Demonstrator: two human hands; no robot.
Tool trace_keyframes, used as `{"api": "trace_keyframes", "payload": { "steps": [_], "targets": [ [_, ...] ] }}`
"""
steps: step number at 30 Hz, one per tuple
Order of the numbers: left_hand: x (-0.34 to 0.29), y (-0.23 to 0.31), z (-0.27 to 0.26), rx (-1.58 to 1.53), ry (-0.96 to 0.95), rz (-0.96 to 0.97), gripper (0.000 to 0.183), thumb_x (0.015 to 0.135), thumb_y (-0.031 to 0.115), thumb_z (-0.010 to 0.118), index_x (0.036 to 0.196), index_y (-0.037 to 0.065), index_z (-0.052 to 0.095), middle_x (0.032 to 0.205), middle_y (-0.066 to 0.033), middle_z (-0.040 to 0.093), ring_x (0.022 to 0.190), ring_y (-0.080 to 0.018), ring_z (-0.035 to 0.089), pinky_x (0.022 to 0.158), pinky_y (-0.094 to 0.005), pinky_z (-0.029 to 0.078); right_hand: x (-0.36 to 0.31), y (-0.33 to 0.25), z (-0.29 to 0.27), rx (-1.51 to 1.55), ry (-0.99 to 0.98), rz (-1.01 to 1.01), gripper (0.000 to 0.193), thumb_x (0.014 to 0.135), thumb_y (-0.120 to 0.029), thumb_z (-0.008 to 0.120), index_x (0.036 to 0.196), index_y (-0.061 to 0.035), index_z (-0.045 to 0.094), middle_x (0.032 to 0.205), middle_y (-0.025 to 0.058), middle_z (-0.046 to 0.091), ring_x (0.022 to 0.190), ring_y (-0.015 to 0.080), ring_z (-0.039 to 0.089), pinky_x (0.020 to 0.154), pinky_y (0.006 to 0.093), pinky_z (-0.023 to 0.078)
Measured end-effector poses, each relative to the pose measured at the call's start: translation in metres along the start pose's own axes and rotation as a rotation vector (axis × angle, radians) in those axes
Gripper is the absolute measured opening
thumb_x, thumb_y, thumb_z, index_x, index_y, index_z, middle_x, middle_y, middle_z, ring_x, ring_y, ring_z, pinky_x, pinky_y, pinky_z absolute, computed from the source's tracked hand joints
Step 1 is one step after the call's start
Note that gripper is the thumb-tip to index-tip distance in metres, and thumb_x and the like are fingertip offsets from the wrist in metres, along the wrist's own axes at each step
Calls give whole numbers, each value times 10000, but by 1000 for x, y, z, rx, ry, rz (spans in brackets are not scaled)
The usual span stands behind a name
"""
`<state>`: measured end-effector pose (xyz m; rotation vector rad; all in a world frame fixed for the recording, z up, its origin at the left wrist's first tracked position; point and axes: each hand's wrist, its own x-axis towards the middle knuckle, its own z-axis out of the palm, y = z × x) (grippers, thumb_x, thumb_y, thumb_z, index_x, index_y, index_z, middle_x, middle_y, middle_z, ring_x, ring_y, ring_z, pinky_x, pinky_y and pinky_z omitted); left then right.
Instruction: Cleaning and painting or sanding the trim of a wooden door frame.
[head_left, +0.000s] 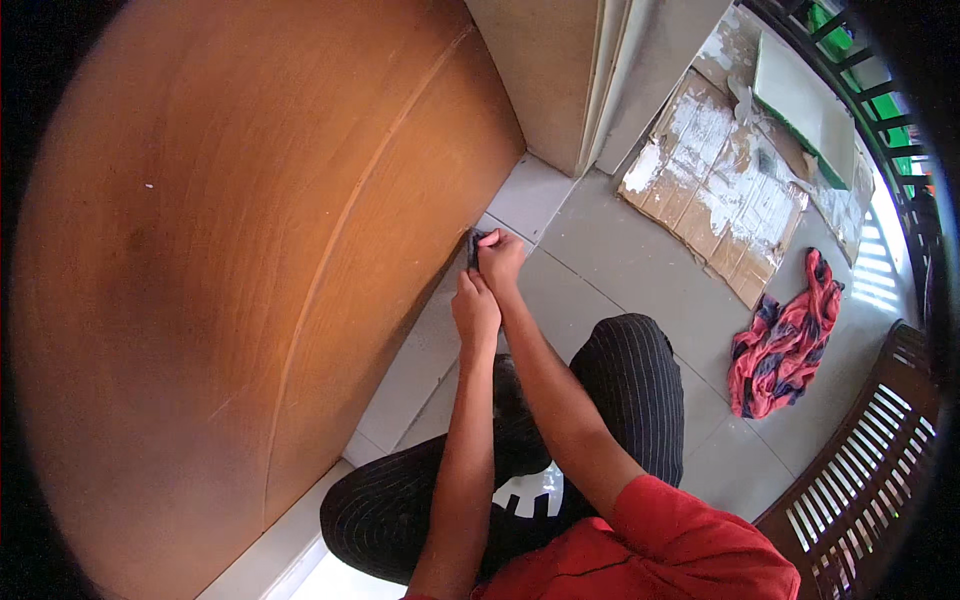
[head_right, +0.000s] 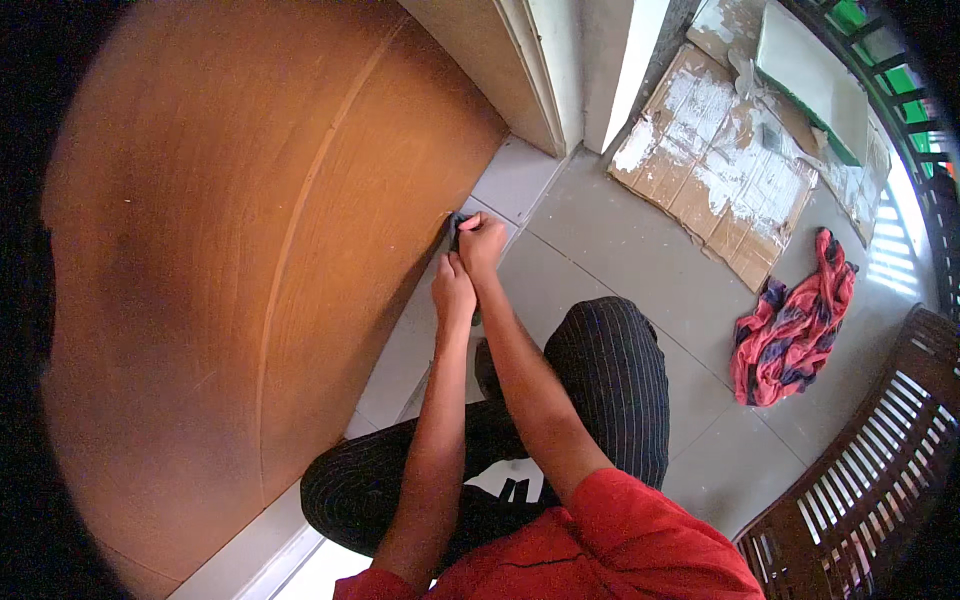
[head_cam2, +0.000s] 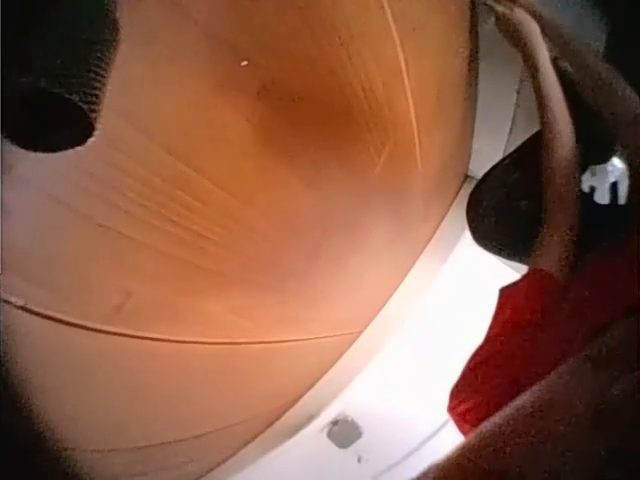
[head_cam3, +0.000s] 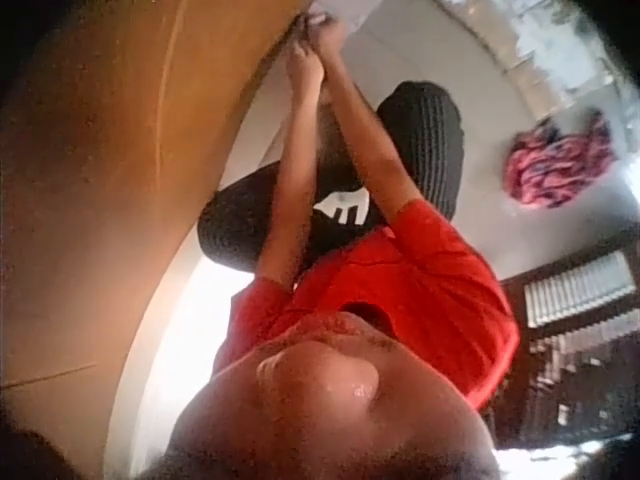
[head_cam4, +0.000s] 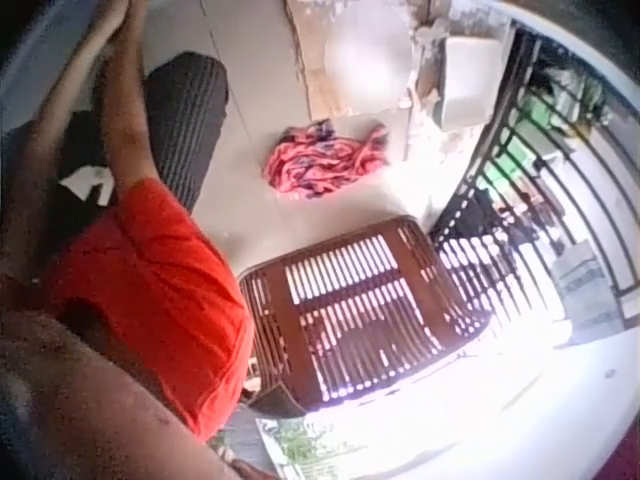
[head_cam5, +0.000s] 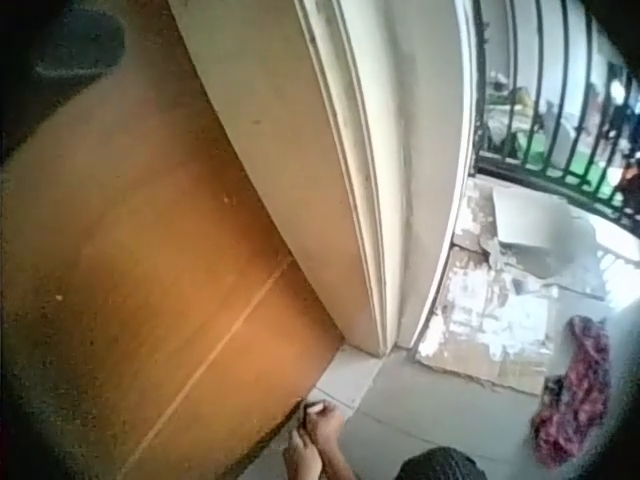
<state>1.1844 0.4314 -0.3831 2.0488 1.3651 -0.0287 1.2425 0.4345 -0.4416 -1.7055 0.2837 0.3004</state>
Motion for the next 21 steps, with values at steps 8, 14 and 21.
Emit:
{"api": "trace_keyframes", "payload": {
  "steps": [8,14,21],
  "targets": [
    [6,-8,-5,2,-29,56,357,920,310,331,967,11,521,919,-305,575,876,-480,531,746,-530,412,0,0,3,-157,8,-23,90,614,44,558,587,-31,599,599,157,594,543,235,576,545,348,447],
    [-1,-4,1,35,1,81,326,921,288,333,944,6,495,890,-308,577,841,-479,540,715,-535,415,2,5,1,4,-10,9,98,625,45,560,585,-33,603,631,135,623,578,182,592,554,325,452],
    [0,-3,1,23,-29,34,336,920,288,338,966,0,505,899,-305,578,849,-474,542,732,-531,417,4,8,-1,89,-28,-54,81,623,44,551,590,-21,587,633,149,619,560,196,584,543,328,443]
  ]
}}
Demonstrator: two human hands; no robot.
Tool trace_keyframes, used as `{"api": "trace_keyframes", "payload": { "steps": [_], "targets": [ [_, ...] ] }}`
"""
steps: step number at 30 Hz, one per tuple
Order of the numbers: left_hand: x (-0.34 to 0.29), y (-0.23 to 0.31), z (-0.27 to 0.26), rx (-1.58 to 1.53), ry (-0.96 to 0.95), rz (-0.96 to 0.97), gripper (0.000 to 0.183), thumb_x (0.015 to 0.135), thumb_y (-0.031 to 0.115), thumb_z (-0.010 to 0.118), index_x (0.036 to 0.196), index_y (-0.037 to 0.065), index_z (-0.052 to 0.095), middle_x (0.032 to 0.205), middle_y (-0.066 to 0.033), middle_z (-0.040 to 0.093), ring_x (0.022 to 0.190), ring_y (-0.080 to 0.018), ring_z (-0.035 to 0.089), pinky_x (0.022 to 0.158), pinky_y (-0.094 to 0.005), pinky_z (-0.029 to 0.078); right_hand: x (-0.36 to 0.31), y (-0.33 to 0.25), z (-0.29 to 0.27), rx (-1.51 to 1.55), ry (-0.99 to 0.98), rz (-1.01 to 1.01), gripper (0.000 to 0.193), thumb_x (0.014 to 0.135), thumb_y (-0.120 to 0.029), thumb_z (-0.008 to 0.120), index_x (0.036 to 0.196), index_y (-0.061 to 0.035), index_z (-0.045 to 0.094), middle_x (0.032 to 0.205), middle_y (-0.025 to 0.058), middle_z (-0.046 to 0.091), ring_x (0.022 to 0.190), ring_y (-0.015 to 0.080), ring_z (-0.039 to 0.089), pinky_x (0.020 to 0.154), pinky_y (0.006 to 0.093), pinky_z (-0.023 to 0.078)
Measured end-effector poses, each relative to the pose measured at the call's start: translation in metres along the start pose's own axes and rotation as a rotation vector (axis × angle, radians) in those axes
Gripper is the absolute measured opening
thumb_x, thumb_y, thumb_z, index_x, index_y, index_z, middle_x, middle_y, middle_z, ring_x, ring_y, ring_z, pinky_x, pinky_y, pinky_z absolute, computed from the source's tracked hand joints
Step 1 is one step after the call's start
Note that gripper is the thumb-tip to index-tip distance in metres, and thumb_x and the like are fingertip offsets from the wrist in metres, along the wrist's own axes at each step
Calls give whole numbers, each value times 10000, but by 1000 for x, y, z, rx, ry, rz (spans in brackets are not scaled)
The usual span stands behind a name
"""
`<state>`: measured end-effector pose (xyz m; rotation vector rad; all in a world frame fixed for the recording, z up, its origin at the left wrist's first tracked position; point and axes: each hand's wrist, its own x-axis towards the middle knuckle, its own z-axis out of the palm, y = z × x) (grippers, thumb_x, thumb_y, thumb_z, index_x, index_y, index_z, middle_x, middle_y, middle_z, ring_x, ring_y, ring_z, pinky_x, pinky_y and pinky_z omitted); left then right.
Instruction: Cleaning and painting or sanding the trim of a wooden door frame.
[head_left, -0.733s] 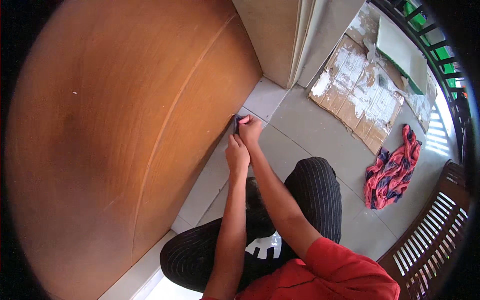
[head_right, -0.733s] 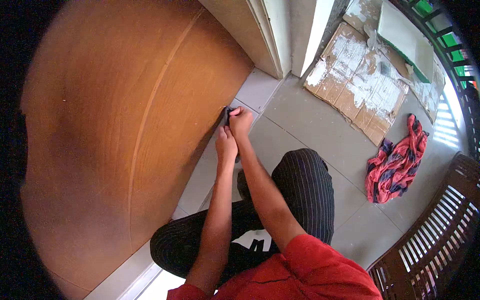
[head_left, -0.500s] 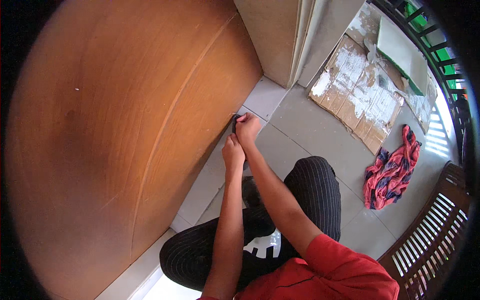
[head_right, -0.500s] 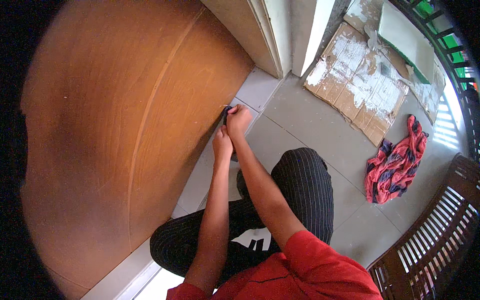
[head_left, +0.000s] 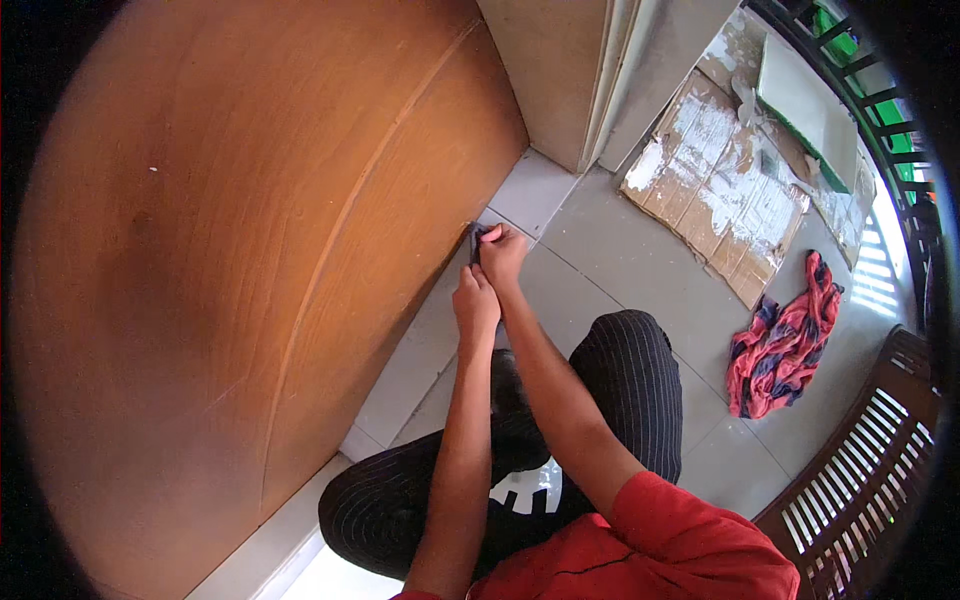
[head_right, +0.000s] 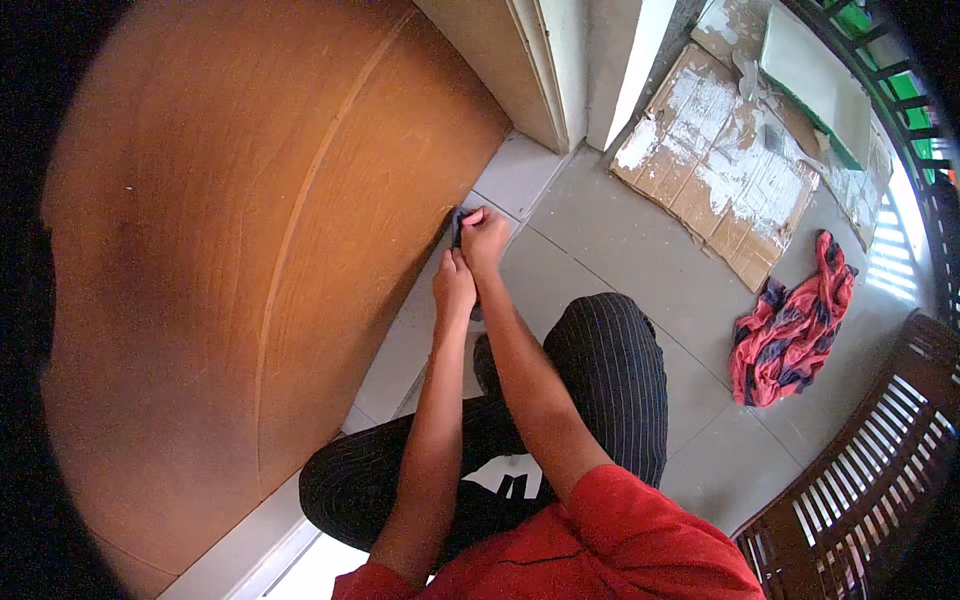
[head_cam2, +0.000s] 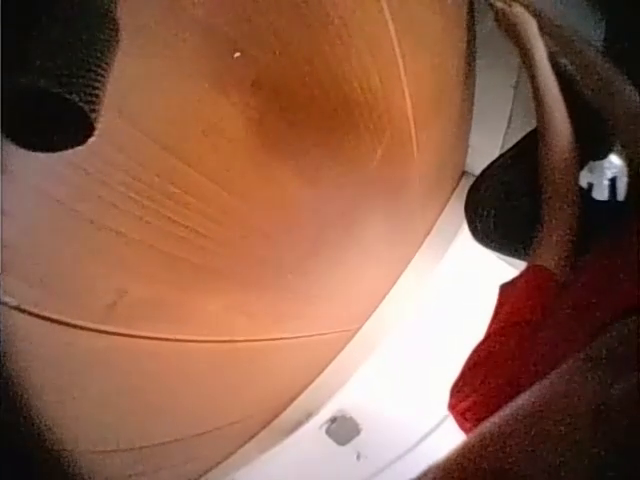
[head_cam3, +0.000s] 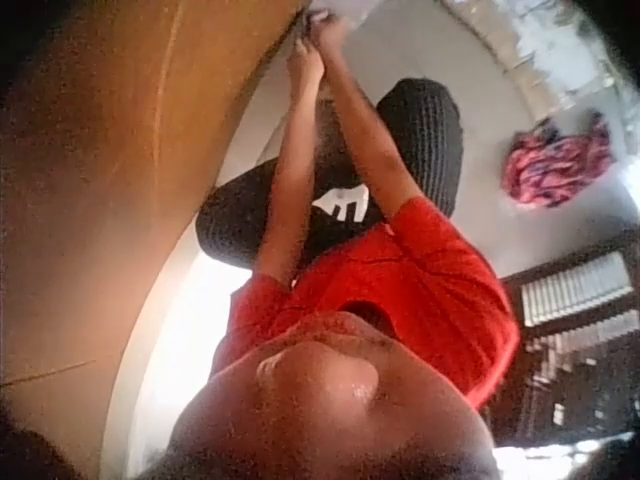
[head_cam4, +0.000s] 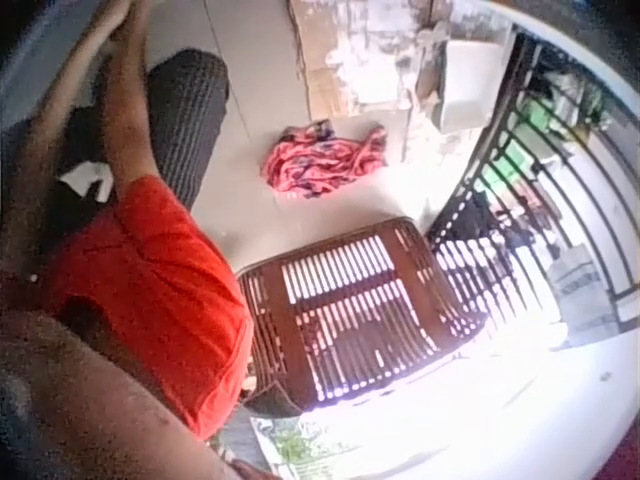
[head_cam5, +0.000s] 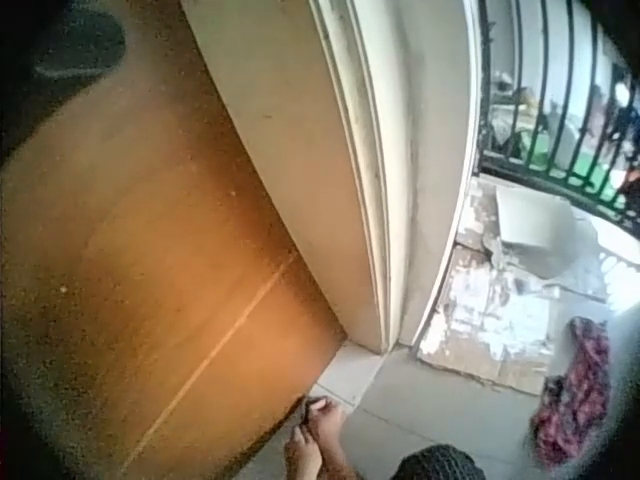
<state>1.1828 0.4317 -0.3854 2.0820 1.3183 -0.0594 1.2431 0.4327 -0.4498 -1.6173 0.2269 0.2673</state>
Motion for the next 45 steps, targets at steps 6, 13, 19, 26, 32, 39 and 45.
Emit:
{"api": "trace_keyframes", "payload": {
  "steps": [6,13,19,26,32,39,45],
  "targets": [
    [9,-13,-5,11,-4,14,359,915,306,337,975,2,517,926,-295,579,878,-470,537,747,-526,414,-6,-14,7,-226,21,68,64,617,39,552,588,-12,577,613,175,594,543,252,578,536,337,442],
    [2,-2,1,-15,3,32,350,911,307,335,977,16,518,923,-296,579,876,-472,537,742,-532,411,-1,1,1,-112,73,-51,75,620,36,551,575,-18,577,600,170,588,522,251,568,536,338,443],
    [4,-7,-1,-10,2,29,350,912,303,337,974,10,517,929,-290,581,870,-467,541,746,-527,412,-4,-8,2,-70,59,7,74,626,42,542,587,-11,574,604,174,584,532,234,558,541,341,441],
    [11,-11,-4,-27,20,29,386,913,324,338,945,-3,540,955,-279,581,894,-473,533,767,-519,412,-3,-9,10,-234,118,36,58,628,16,566,592,-24,589,614,170,591,548,264,577,554,355,447],
    [2,-3,1,15,4,30,362,915,316,337,938,-1,510,923,-293,579,871,-478,536,749,-529,414,-1,0,4,-114,81,22,55,627,21,563,610,-8,607,631,178,604,552,246,590,547,343,448],
    [-1,4,5,16,-48,-5,346,916,281,326,982,-16,489,977,-304,557,917,-482,509,773,-530,387,6,11,0,-17,12,52,63,656,-6,588,672,-10,649,659,145,639,552,167,576,559,327,459],
    [2,1,2,-21,-38,-1,348,911,285,331,977,-18,490,982,-304,556,920,-486,505,777,-532,386,1,1,1,-30,24,-53,66,651,6,575,653,-9,640,679,137,647,559,183,587,559,331,461]
  ]
}}
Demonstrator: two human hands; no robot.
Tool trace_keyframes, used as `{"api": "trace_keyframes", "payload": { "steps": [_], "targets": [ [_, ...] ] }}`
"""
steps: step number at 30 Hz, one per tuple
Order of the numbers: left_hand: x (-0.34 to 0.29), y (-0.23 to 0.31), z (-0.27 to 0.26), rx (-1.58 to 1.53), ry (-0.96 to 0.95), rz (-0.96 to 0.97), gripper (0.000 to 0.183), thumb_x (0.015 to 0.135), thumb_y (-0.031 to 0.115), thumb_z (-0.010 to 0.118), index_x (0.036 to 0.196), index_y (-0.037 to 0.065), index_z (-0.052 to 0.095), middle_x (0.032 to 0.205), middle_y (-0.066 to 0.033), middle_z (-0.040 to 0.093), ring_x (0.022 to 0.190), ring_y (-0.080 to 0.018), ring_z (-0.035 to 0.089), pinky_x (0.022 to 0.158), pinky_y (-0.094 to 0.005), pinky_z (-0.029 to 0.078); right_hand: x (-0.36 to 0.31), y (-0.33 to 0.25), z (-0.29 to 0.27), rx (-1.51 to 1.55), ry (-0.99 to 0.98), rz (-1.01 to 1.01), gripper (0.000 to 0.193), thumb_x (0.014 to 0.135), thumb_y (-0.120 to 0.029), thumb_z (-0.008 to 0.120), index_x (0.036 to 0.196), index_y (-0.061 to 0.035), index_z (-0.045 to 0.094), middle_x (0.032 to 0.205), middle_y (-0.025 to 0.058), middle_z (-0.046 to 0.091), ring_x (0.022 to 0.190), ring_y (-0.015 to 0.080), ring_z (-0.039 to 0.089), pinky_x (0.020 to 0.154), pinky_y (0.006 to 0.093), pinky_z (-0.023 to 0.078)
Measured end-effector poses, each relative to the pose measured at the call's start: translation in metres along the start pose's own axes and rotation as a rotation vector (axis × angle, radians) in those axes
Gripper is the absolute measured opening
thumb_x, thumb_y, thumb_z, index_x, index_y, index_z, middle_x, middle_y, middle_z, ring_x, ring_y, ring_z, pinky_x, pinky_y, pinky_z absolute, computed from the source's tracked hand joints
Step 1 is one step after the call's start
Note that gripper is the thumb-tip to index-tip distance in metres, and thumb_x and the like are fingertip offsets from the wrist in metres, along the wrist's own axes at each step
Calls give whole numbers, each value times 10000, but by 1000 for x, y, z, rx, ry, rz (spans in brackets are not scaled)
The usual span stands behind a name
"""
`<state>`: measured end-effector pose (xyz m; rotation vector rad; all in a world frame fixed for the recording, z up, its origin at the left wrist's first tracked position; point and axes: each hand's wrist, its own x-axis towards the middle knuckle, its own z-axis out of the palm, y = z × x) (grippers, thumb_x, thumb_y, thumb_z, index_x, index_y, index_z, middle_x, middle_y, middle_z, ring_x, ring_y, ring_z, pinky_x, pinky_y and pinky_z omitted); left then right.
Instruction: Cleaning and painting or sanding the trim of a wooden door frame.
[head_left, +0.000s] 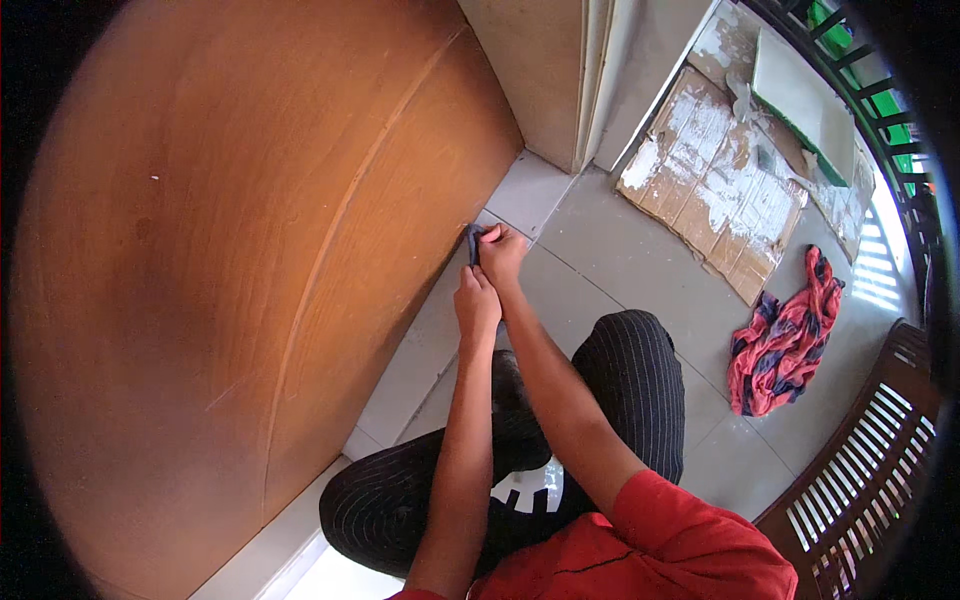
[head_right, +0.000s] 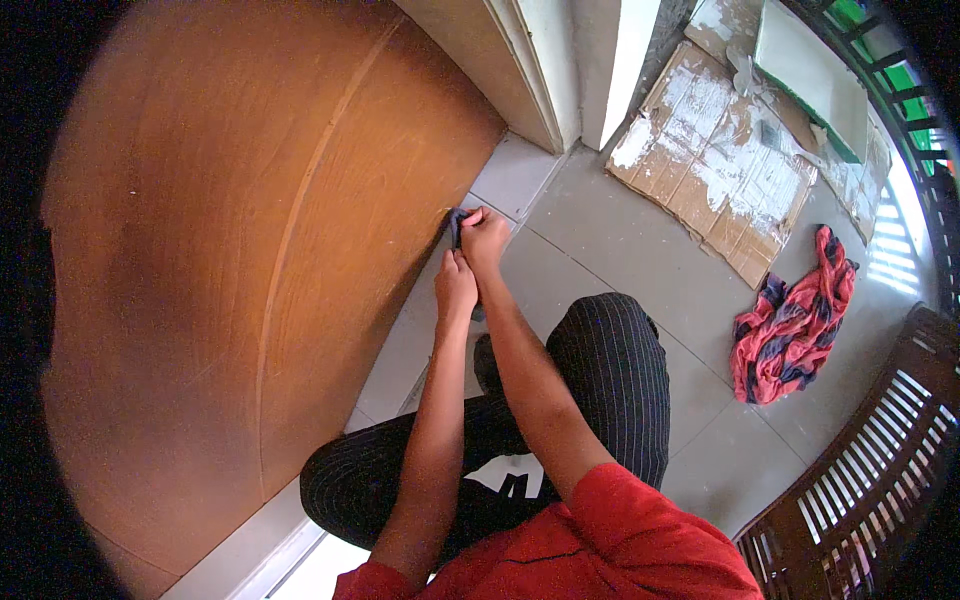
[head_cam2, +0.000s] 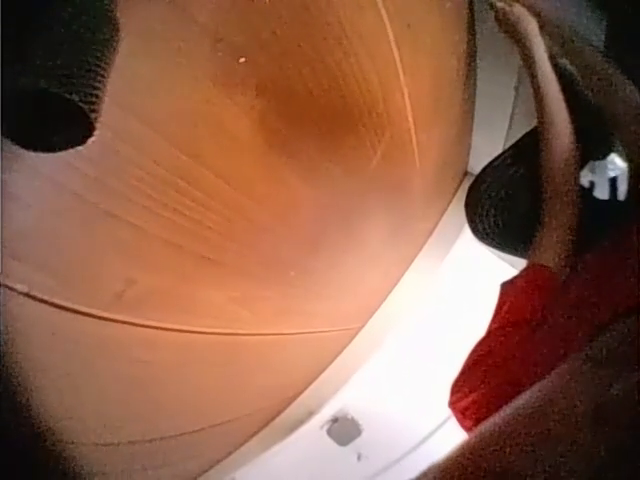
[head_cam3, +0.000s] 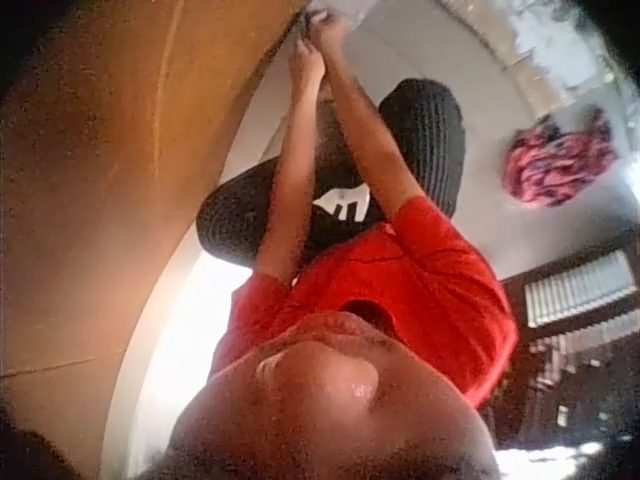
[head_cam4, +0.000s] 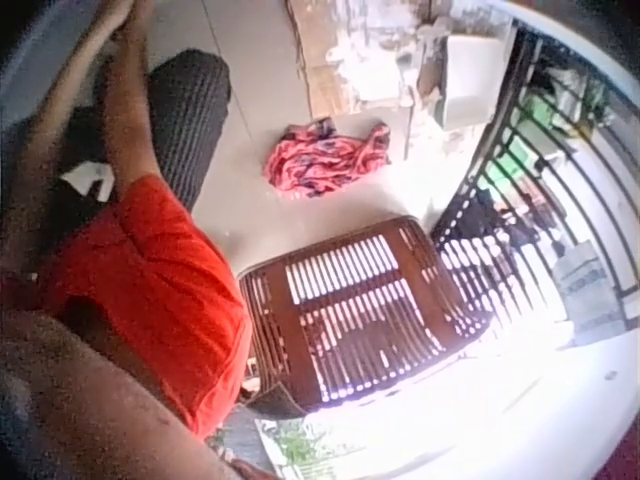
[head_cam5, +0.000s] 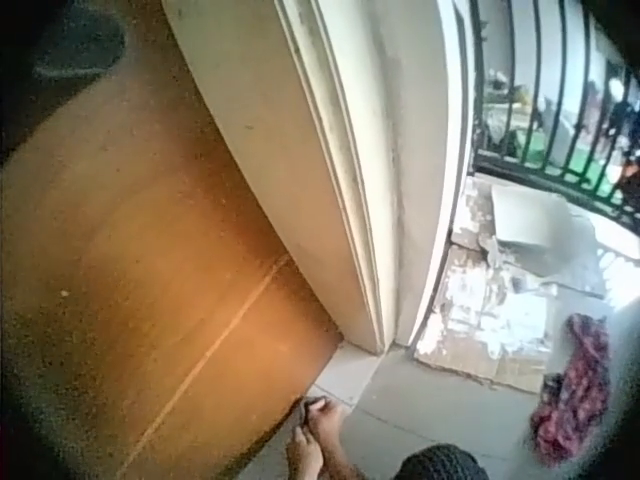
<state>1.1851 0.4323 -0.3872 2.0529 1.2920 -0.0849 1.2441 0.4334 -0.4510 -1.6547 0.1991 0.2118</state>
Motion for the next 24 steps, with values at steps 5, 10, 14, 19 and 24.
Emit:
{"api": "trace_keyframes", "payload": {
  "steps": [5,10,14,19,24],
  "targets": [
    [-1,1,-3,34,-3,3,335,913,286,336,971,-8,487,936,-315,562,884,-487,522,753,-539,396,-2,-4,-1,-82,3,85,70,650,12,559,627,-9,622,685,137,649,567,184,597,565,329,463],
    [-8,10,-1,31,5,-34,355,911,292,333,997,-14,490,981,-311,555,922,-483,510,776,-531,385,2,4,-3,6,-32,80,70,649,7,562,629,-16,626,677,132,648,571,184,601,562,336,464],
    [-6,8,-3,45,-8,-17,343,916,278,331,1002,-16,486,971,-312,558,913,-482,515,775,-528,389,2,5,0,-65,10,62,65,654,-5,570,634,-20,630,675,129,648,565,180,595,559,335,463],
    [-9,9,-3,62,11,-58,334,916,266,329,1006,-14,487,972,-312,557,915,-480,517,784,-522,391,-3,-1,0,-51,-32,96,61,657,0,568,626,-17,617,680,122,653,567,158,584,570,317,465],
    [-12,8,-1,87,97,25,265,923,234,326,960,-1,442,864,-314,578,830,-483,547,717,-550,416,-1,3,3,137,-88,23,83,688,12,565,612,-7,591,701,95,667,592,141,582,581,294,467]
  ]
}}
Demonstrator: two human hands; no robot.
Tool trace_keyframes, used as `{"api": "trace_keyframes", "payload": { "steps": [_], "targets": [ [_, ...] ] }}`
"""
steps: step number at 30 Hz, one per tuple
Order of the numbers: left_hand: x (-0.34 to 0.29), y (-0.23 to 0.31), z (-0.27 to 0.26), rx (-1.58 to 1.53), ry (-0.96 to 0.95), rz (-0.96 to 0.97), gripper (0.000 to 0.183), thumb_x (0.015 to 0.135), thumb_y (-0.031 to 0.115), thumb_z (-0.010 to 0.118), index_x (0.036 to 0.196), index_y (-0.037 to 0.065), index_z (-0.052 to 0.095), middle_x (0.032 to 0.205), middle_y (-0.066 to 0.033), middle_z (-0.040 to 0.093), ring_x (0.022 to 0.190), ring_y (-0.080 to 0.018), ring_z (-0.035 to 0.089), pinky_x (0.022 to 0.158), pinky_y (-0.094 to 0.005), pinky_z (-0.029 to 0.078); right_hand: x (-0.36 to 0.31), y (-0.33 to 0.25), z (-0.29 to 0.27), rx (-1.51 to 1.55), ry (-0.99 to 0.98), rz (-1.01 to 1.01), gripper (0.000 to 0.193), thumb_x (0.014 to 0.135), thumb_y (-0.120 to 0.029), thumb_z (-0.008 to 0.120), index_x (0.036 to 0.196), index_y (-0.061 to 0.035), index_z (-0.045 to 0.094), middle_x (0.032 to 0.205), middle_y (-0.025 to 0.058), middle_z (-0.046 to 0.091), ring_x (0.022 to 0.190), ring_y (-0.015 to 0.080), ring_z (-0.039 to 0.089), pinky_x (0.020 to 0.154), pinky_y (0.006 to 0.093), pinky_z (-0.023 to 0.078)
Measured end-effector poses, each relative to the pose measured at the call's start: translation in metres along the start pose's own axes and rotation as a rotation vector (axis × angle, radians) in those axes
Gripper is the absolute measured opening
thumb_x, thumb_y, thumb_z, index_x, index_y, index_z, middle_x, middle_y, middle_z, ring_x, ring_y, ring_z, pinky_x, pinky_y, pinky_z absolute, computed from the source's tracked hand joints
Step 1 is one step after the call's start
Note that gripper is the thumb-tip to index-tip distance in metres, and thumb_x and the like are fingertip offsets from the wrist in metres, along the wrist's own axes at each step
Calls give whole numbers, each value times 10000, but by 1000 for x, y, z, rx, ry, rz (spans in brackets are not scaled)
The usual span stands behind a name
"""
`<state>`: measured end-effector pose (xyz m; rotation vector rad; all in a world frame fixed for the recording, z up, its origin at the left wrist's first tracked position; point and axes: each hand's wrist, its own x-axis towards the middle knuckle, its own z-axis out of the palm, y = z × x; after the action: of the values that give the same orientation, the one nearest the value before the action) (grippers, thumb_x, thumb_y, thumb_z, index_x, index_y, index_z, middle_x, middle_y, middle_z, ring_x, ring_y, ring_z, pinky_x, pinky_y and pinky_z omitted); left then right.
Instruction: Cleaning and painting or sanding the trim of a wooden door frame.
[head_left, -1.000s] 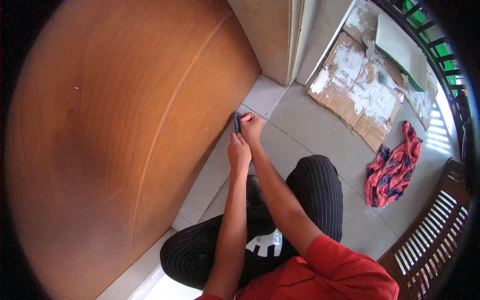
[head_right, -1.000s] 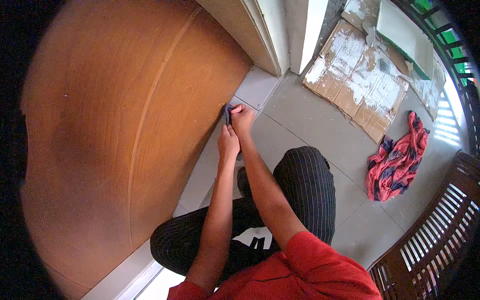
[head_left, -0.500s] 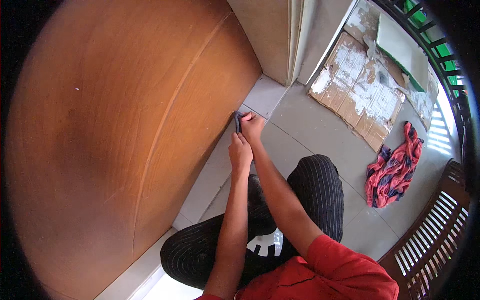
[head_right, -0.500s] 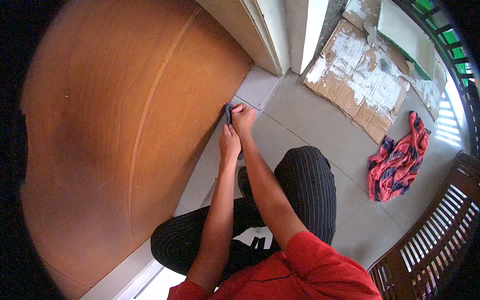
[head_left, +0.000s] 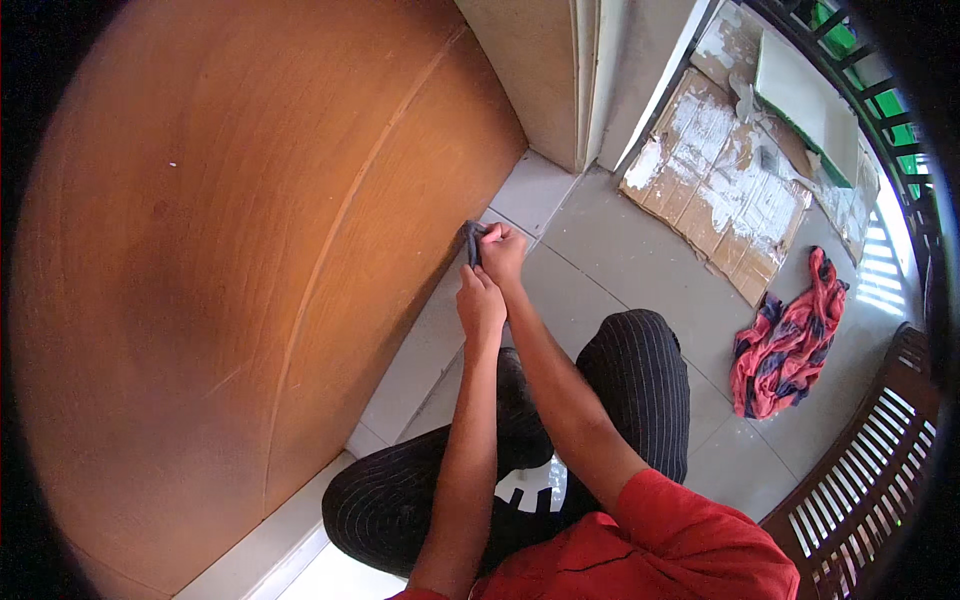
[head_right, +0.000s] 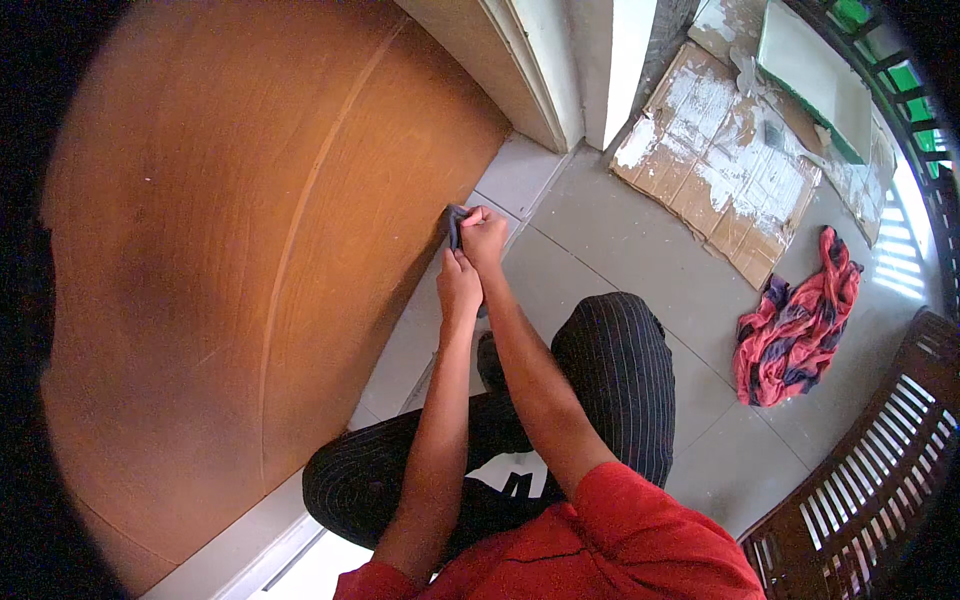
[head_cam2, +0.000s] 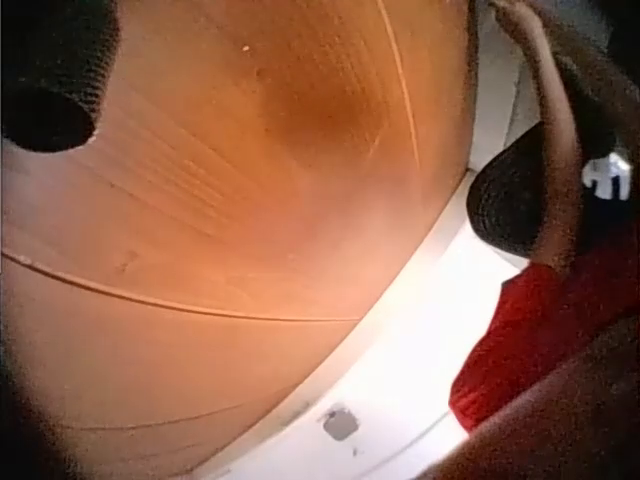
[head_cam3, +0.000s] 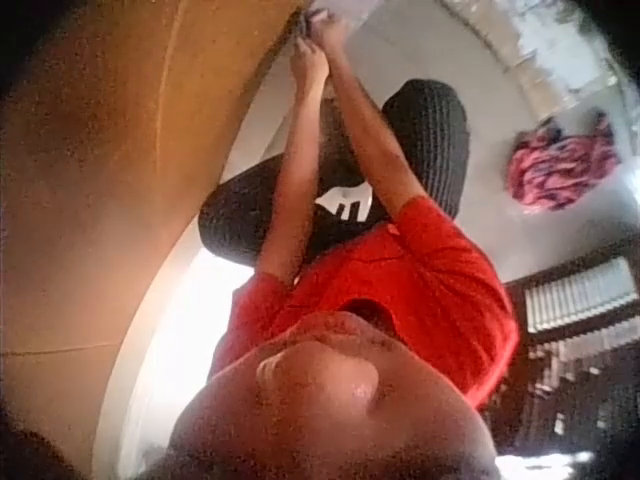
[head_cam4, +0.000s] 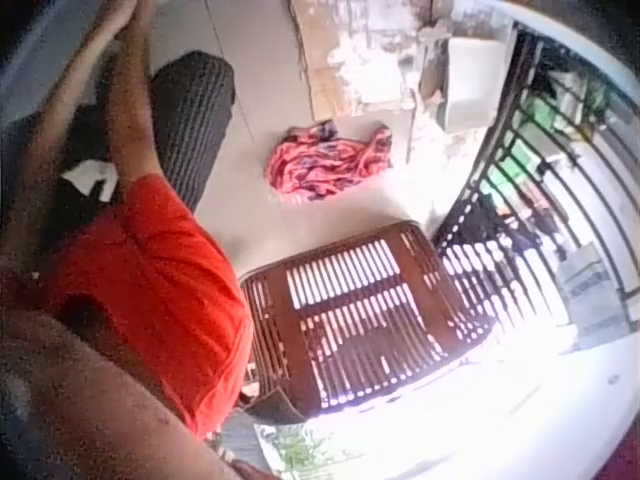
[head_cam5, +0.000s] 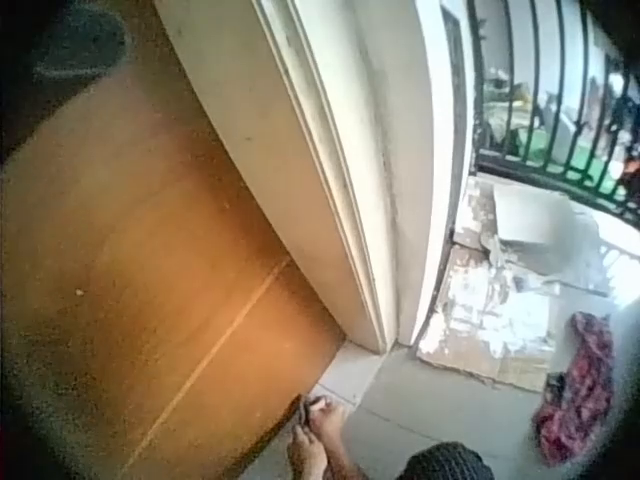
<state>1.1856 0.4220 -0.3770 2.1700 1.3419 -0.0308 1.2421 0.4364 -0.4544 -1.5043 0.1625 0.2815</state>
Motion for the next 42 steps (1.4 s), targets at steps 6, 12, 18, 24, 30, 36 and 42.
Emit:
{"api": "trace_keyframes", "payload": {
  "steps": [6,12,18,24,30,36,42],
  "targets": [
    [-10,6,-1,-53,70,36,259,920,234,338,945,0,445,824,-305,581,790,-470,558,673,-539,429,2,0,-6,225,-102,26,65,666,28,602,636,-17,566,732,93,661,655,141,590,623,297,470],
    [-10,-6,-1,-38,37,96,293,916,270,356,914,11,493,841,-293,590,799,-469,555,675,-532,429,-9,-24,-13,-185,207,67,57,644,-20,621,673,-30,573,649,100,611,619,211,588,626,318,469],
    [4,-7,-1,-25,24,98,333,918,289,341,948,1,504,888,-299,583,842,-472,546,730,-535,415,0,-29,-5,-244,130,108,26,638,-8,553,623,-28,545,586,153,568,542,240,550,549,374,434],
    [0,-8,-1,-29,55,133,325,920,264,333,964,-15,493,909,-305,576,851,-475,541,733,-531,414,-1,-17,-2,-232,86,159,118,630,0,557,549,-25,475,564,152,561,514,226,527,529,367,427],
    [-12,4,-4,-86,78,-18,315,917,254,339,981,-19,483,900,-317,571,851,-479,539,721,-531,418,-4,-6,3,110,39,-70,198,632,-13,597,517,-35,438,574,143,571,509,190,514,530,342,442],
    [-6,-11,-7,-25,50,37,302,917,243,341,988,-18,475,894,-322,568,849,-482,537,723,-537,412,-12,-3,4,-138,83,96,206,632,-8,599,514,-38,433,579,147,578,539,176,550,533,337,440],
    [-8,-1,-11,-67,-23,-41,395,916,299,326,1114,-6,482,1023,-294,555,968,-457,514,814,-500,397,-8,-9,6,117,129,-122,154,622,17,535,520,-36,432,530,138,521,495,170,477,497,345,408]
  ]
}}
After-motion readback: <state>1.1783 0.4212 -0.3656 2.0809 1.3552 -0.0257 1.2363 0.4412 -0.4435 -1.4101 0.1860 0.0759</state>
